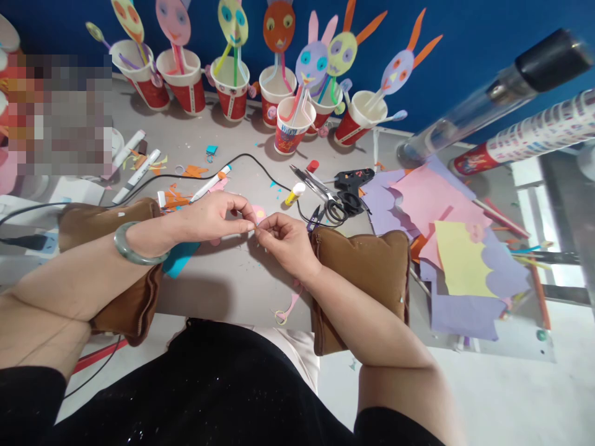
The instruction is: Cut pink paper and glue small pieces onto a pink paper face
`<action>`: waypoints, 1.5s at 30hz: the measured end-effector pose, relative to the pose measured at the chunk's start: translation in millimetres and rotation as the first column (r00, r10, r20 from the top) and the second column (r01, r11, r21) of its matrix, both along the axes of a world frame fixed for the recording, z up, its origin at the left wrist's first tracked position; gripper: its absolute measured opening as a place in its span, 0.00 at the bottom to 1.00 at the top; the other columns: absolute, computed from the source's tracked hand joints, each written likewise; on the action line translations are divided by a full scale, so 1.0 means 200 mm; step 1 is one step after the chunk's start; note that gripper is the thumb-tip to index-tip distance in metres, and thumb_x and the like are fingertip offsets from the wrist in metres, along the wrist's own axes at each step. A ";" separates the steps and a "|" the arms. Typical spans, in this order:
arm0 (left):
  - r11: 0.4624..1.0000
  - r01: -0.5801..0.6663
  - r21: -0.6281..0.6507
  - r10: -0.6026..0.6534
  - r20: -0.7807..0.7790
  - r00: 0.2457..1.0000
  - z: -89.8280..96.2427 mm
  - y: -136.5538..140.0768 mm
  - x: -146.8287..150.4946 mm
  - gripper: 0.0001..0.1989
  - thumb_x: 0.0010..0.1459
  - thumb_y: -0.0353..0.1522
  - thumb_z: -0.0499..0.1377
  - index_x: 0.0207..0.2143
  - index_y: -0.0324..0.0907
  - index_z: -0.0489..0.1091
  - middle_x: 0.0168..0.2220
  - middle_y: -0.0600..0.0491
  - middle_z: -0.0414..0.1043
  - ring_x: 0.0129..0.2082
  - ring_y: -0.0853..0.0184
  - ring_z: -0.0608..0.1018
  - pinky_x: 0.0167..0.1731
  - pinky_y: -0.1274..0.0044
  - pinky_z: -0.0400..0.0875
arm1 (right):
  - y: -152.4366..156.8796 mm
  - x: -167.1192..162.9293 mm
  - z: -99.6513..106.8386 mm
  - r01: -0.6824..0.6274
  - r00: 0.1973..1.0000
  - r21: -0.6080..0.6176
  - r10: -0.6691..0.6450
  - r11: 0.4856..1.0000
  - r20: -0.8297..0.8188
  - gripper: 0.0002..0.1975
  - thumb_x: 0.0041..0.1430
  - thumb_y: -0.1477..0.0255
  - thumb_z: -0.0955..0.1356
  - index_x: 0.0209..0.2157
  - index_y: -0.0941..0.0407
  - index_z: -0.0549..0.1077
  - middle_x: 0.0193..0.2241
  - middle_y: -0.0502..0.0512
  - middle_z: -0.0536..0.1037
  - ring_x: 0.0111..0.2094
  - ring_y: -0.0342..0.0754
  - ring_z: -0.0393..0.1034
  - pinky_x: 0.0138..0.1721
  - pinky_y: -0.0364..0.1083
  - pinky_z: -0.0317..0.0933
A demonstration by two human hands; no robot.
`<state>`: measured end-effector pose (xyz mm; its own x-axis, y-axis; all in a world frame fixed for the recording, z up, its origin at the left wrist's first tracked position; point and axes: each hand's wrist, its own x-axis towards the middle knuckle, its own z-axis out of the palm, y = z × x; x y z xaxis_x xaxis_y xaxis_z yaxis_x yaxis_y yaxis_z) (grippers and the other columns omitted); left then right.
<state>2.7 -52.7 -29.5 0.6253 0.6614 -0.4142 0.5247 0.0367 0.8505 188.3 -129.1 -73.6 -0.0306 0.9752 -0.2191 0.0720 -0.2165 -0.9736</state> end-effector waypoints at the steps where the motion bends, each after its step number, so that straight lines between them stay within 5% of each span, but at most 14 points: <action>1: 1.000 0.001 0.002 -0.001 -0.002 1.000 0.00 0.00 0.00 0.08 0.56 0.32 0.63 0.38 0.41 0.77 0.24 0.59 0.71 0.14 0.77 0.67 0.11 0.84 0.60 | 0.00 0.00 0.00 -0.009 1.000 0.002 0.009 1.000 0.008 0.12 0.52 0.65 0.76 0.27 0.55 0.73 0.19 0.46 0.73 0.18 0.39 0.61 0.21 0.41 0.55; 23: 0.999 0.041 0.035 -0.040 -0.021 0.999 -0.01 0.00 0.00 0.07 0.54 0.32 0.62 0.36 0.41 0.77 0.28 0.59 0.75 0.17 0.77 0.68 0.15 0.81 0.63 | 0.00 0.01 -0.01 -0.042 0.999 0.032 0.041 0.999 0.011 0.10 0.52 0.65 0.75 0.28 0.54 0.73 0.20 0.46 0.74 0.20 0.40 0.63 0.23 0.42 0.58; 30: 0.989 0.066 0.129 -0.071 0.030 0.997 0.00 0.01 0.02 0.02 0.52 0.27 0.61 0.29 0.39 0.75 0.25 0.61 0.72 0.22 0.78 0.70 0.28 0.81 0.70 | 0.00 0.01 -0.01 -0.058 0.998 0.034 0.058 0.998 0.015 0.10 0.52 0.66 0.75 0.27 0.55 0.72 0.20 0.46 0.73 0.20 0.39 0.63 0.24 0.42 0.59; 45: 0.987 0.080 0.139 -0.099 0.139 0.985 -0.05 0.02 0.00 0.05 0.50 0.24 0.61 0.26 0.40 0.74 0.22 0.61 0.69 0.23 0.76 0.71 0.28 0.80 0.67 | 0.00 0.01 -0.02 -0.074 0.997 0.041 0.073 0.996 0.016 0.08 0.52 0.67 0.73 0.27 0.54 0.73 0.21 0.46 0.75 0.19 0.40 0.63 0.22 0.42 0.58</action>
